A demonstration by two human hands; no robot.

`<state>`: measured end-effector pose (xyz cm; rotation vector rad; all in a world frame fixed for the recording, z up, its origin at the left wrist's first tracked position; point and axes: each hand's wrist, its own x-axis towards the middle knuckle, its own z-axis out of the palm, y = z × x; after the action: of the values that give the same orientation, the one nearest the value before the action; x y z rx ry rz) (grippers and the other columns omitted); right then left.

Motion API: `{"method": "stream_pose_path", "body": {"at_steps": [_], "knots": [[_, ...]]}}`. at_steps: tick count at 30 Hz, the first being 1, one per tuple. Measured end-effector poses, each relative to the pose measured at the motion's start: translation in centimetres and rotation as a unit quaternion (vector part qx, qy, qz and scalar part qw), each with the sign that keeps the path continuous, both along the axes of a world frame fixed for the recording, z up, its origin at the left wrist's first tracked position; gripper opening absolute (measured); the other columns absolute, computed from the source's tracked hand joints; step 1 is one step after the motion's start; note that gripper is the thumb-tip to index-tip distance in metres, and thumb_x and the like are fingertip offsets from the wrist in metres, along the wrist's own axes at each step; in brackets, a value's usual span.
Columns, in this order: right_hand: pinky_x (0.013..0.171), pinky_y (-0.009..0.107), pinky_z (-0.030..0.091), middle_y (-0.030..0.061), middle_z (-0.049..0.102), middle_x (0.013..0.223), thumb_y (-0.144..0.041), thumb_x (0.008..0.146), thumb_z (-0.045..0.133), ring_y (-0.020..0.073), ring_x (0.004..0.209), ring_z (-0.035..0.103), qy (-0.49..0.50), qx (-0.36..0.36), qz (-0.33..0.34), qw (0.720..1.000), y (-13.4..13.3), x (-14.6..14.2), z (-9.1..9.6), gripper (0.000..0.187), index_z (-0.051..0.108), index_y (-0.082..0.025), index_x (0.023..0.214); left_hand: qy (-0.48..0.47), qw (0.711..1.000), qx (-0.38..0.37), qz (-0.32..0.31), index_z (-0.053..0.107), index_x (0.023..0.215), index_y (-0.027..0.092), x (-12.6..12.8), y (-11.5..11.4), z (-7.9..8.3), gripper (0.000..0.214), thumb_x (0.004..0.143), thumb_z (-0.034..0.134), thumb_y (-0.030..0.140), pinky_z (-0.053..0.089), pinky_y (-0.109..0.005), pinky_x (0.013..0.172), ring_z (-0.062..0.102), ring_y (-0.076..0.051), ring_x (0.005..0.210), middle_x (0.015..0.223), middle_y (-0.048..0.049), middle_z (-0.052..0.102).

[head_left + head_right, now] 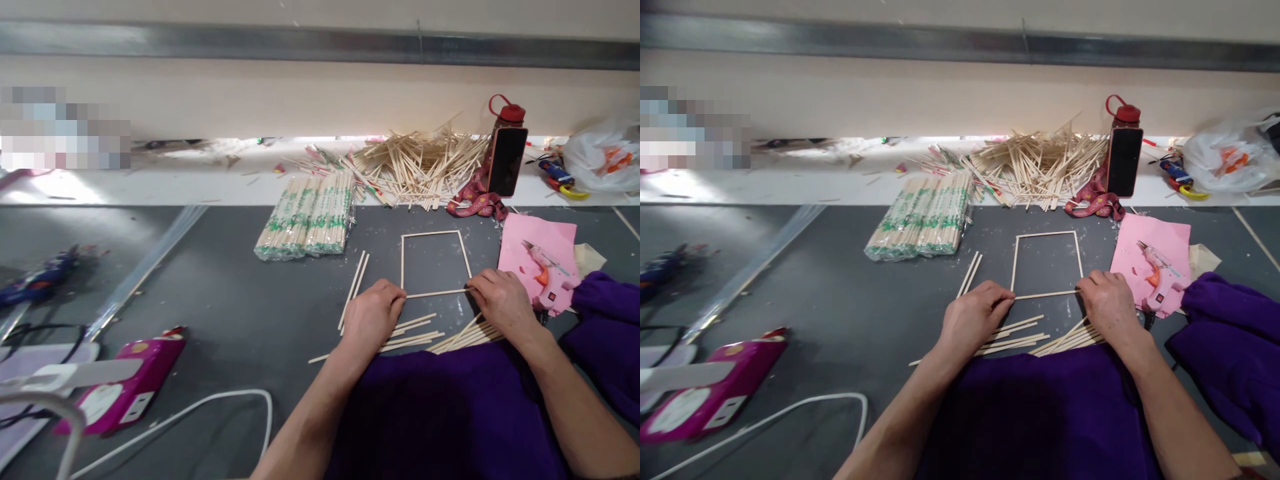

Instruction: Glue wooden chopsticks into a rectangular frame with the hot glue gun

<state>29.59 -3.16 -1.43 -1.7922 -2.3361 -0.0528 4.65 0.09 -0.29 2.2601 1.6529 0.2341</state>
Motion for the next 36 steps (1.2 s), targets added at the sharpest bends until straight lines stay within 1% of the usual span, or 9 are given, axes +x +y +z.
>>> {"method": "stream_pose_path", "body": {"at_steps": [5,8,12,16,20,24,27,32,36], "knots": [[0.069,0.031,0.029,0.0046,0.065,0.082,-0.019,0.091,0.053,0.0174,0.077,0.055,-0.01,0.003,0.003,1.0,0.0,0.1,0.2,0.018,0.07,-0.019,0.086,-0.094,0.995,0.01,0.01,0.071,0.086,0.022,-0.5,0.3,-0.6,0.015,0.084,0.056,0.021,0.047,-0.025,0.074,0.067,-0.015,0.082,0.089,-0.0008,0.072],[0.07,0.031,0.03,0.0045,0.065,0.082,-0.019,0.09,0.054,0.0179,0.078,0.055,-0.003,0.022,0.005,1.0,0.0,0.1,0.3,0.016,0.07,-0.019,0.087,-0.132,0.991,0.005,0.026,0.07,0.085,0.022,-0.6,0.3,-0.8,0.015,0.082,0.056,0.02,0.047,-0.024,0.072,0.067,-0.015,0.077,0.083,0.0003,0.073],[0.07,0.031,0.031,0.0043,0.064,0.082,-0.018,0.088,0.055,0.0182,0.078,0.056,0.004,0.041,0.008,0.999,-0.1,-0.1,0.3,0.014,0.069,-0.019,0.086,-0.146,0.988,0.004,0.038,0.07,0.083,0.021,-0.7,0.2,-0.7,0.015,0.081,0.055,0.022,0.047,-0.023,0.069,0.067,-0.014,0.073,0.08,0.0006,0.073],[0.069,0.031,0.031,0.0041,0.064,0.079,-0.017,0.088,0.055,0.0185,0.077,0.056,0.017,0.045,0.01,0.999,-0.2,-0.2,0.3,0.013,0.068,-0.018,0.084,-0.153,0.987,-0.002,0.043,0.07,0.083,0.021,-0.8,0.2,-0.5,0.016,0.081,0.054,0.025,0.048,-0.023,0.068,0.066,-0.014,0.07,0.077,0.0007,0.073],[0.069,0.031,0.033,0.0034,0.065,0.078,-0.017,0.09,0.051,0.0181,0.074,0.055,0.06,0.073,-0.003,0.995,-0.1,0.0,0.3,0.015,0.066,-0.018,0.09,-0.175,0.983,-0.019,0.06,0.07,0.086,0.022,-1.0,0.3,-0.6,0.019,0.08,0.054,0.028,0.049,-0.023,0.067,0.066,-0.014,0.067,0.074,0.0019,0.072],[0.072,0.031,0.033,0.004,0.067,0.083,-0.017,0.09,0.049,0.0185,0.076,0.055,0.072,0.104,-0.027,0.992,-0.1,0.7,0.5,0.017,0.066,-0.018,0.093,-0.175,0.982,-0.019,0.062,0.07,0.088,0.023,-1.3,0.5,-0.7,0.021,0.081,0.052,0.028,0.05,-0.024,0.069,0.067,-0.014,0.071,0.078,0.0018,0.073],[0.074,0.032,0.034,0.005,0.067,0.089,-0.019,0.088,0.054,0.0191,0.08,0.055,0.055,0.087,-0.03,0.994,-0.1,1.1,0.7,0.014,0.068,-0.019,0.087,-0.152,0.986,-0.002,0.061,0.07,0.09,0.023,-1.4,0.6,-0.8,0.02,0.081,0.052,0.027,0.05,-0.026,0.073,0.068,-0.016,0.077,0.084,0.0,0.074],[0.077,0.034,0.033,0.0058,0.065,0.098,-0.022,0.083,0.061,0.0204,0.087,0.053,0.022,0.015,-0.018,0.999,-0.2,1.1,1.1,0.01,0.07,-0.019,0.079,-0.117,0.992,-0.004,0.05,0.069,0.092,0.023,-1.0,0.3,-0.6,0.017,0.083,0.055,0.028,0.049,-0.026,0.072,0.068,-0.016,0.079,0.087,-0.0009,0.073],[0.078,0.034,0.033,0.0063,0.065,0.1,-0.022,0.081,0.063,0.0208,0.089,0.052,0.017,-0.002,-0.02,1.0,-0.2,0.6,1.0,0.008,0.07,-0.018,0.08,-0.085,0.995,0.053,0.02,0.068,0.095,0.023,-0.2,-0.2,-0.4,0.017,0.086,0.055,0.029,0.047,-0.024,0.07,0.066,-0.015,0.082,0.096,-0.0021,0.07]]}}
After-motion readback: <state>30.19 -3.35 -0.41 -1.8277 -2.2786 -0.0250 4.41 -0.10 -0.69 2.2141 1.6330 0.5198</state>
